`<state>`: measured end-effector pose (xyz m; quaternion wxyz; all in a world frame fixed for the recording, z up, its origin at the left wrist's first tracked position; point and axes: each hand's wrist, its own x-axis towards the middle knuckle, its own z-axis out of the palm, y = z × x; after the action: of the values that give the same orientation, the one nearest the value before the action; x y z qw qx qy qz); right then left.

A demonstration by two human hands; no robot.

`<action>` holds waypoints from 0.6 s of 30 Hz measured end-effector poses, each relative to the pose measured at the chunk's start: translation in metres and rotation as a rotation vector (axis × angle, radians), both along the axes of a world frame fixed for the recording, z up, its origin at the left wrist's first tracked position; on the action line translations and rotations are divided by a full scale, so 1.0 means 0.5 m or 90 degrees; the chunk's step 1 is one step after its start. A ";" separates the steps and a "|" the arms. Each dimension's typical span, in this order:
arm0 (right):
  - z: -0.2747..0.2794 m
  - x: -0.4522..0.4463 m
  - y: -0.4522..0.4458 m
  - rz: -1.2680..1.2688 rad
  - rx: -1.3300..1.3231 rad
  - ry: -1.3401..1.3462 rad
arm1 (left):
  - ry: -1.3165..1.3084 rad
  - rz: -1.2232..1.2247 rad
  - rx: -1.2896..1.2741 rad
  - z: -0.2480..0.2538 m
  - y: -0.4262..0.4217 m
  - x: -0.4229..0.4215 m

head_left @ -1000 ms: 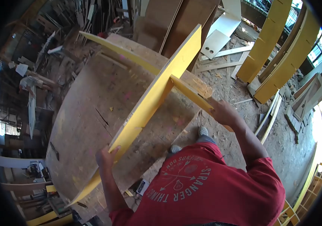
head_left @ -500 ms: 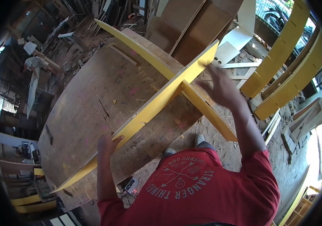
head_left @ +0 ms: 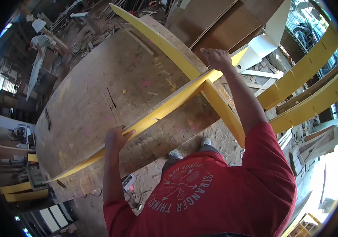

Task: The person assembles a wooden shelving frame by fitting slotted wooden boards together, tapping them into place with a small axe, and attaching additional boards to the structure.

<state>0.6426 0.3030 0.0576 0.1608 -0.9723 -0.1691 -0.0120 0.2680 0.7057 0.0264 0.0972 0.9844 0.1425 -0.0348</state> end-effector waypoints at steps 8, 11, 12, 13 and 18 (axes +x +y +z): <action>0.170 -0.015 0.004 -0.017 0.109 -0.211 | 0.017 0.004 0.014 0.004 0.001 0.017; -0.021 0.041 -0.009 -0.067 0.100 -0.063 | -0.027 -0.001 0.044 -0.033 0.019 0.011; -0.006 0.052 -0.003 -0.051 -0.034 -0.038 | -0.004 0.022 0.030 -0.019 0.017 0.030; 0.002 0.029 -0.016 -0.057 -0.053 0.022 | 0.043 0.038 0.008 0.000 0.002 0.027; -0.063 0.083 -0.035 0.092 0.005 -0.054 | 0.018 0.060 -0.008 0.000 -0.010 0.012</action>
<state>0.6842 0.2857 0.0263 0.1575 -0.9555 -0.2458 -0.0422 0.2742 0.7008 0.0266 0.1026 0.9754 0.1898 -0.0451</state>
